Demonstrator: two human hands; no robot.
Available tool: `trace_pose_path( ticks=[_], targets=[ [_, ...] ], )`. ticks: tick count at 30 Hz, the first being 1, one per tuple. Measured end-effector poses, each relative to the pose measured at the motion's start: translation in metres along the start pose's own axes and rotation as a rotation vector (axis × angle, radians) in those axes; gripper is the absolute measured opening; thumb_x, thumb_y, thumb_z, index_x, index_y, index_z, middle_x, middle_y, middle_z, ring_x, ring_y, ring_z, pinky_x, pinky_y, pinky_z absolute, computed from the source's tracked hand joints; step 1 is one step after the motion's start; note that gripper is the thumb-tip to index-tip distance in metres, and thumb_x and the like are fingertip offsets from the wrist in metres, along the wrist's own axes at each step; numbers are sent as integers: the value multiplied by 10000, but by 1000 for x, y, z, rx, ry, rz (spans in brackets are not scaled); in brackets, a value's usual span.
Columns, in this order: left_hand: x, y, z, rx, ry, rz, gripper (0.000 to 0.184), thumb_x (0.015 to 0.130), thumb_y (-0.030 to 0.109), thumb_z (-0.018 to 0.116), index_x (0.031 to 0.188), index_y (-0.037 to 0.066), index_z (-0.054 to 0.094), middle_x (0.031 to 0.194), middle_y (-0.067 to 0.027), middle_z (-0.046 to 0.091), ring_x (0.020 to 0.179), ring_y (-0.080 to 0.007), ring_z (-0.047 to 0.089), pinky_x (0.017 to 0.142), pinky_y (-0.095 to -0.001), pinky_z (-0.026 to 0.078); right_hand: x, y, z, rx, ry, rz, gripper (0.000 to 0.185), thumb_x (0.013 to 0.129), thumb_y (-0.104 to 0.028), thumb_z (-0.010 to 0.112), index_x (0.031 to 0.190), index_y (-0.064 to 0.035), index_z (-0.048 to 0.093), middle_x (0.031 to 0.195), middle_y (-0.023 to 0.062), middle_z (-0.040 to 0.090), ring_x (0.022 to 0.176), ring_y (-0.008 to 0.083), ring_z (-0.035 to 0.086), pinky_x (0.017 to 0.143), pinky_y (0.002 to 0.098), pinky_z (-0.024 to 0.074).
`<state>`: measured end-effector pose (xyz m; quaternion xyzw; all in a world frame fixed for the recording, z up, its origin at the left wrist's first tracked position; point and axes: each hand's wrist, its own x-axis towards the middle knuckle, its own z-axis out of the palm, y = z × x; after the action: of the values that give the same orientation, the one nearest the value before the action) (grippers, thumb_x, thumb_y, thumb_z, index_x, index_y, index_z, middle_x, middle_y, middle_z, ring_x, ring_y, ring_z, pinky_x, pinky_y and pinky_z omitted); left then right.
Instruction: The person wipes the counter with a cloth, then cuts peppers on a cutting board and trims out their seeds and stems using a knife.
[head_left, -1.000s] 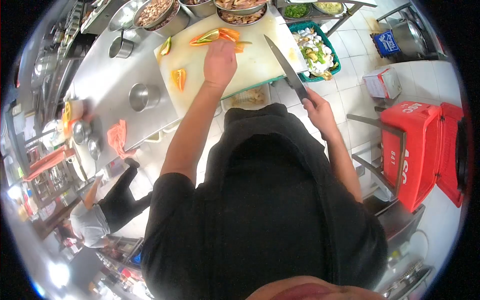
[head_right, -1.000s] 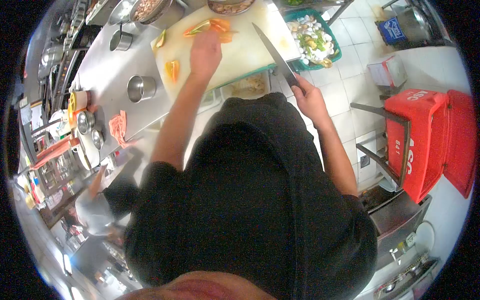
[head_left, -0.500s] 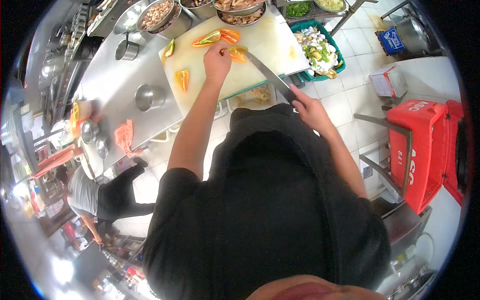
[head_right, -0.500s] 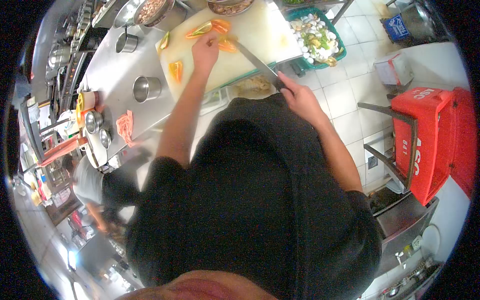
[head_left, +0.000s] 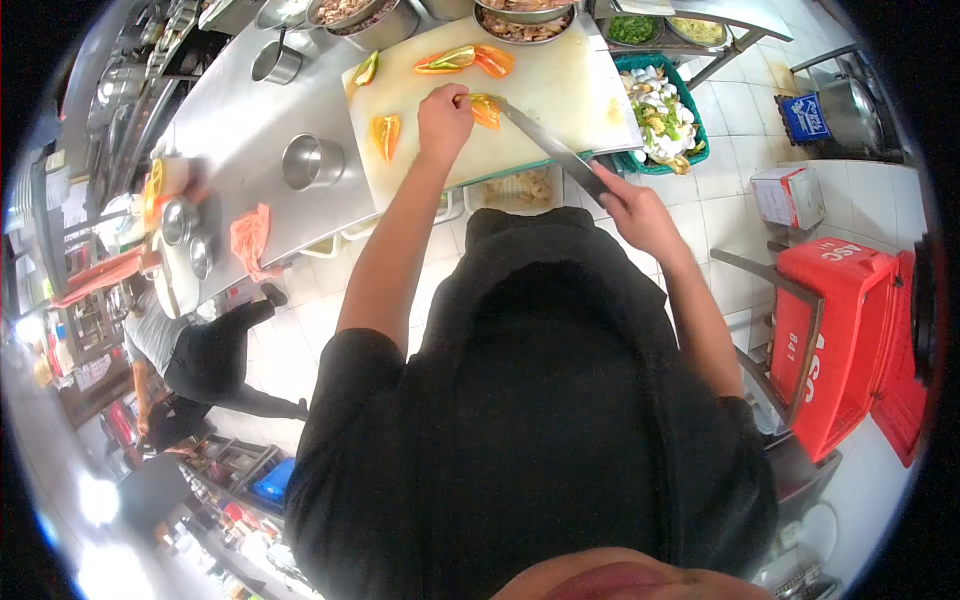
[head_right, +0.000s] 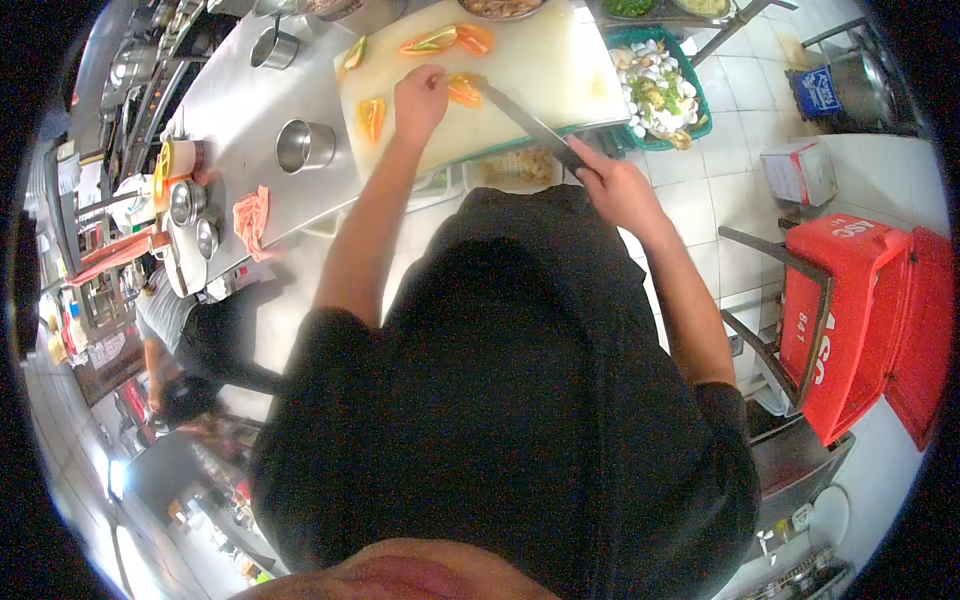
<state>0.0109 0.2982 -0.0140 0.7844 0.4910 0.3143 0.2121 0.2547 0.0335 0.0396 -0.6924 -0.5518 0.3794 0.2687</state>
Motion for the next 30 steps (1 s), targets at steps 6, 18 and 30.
trace_pose_path(
  ticks=[6, 18, 30],
  targets=[
    [4, 0, -7, 41, 21, 60, 166, 876, 95, 653, 989, 36, 759, 927, -199, 740, 818, -345, 729, 763, -415, 587, 19, 22, -11, -159, -6, -5, 481, 952, -170, 644, 1428, -226, 606, 1074, 236, 710, 959, 441, 680, 840, 487, 545],
    [13, -2, -19, 132, -140, 256, 161, 862, 64, 639, 983, 64, 746, 976, -158, 731, 953, -356, 688, 876, -468, 567, 49, -25, -56, -641, 157, -263, 432, 892, -154, 706, 1299, -298, 718, 948, 145, 601, 854, 372, 649, 798, 462, 549],
    [18, -17, -21, 176, -65, 272, 142, 875, 65, 636, 956, 62, 752, 981, -144, 738, 967, -341, 691, 882, -458, 572, 55, -15, -60, -728, 80, -295, 429, 871, -154, 728, 1287, -260, 731, 933, 134, 588, 865, 336, 644, 811, 448, 530]
  ],
)
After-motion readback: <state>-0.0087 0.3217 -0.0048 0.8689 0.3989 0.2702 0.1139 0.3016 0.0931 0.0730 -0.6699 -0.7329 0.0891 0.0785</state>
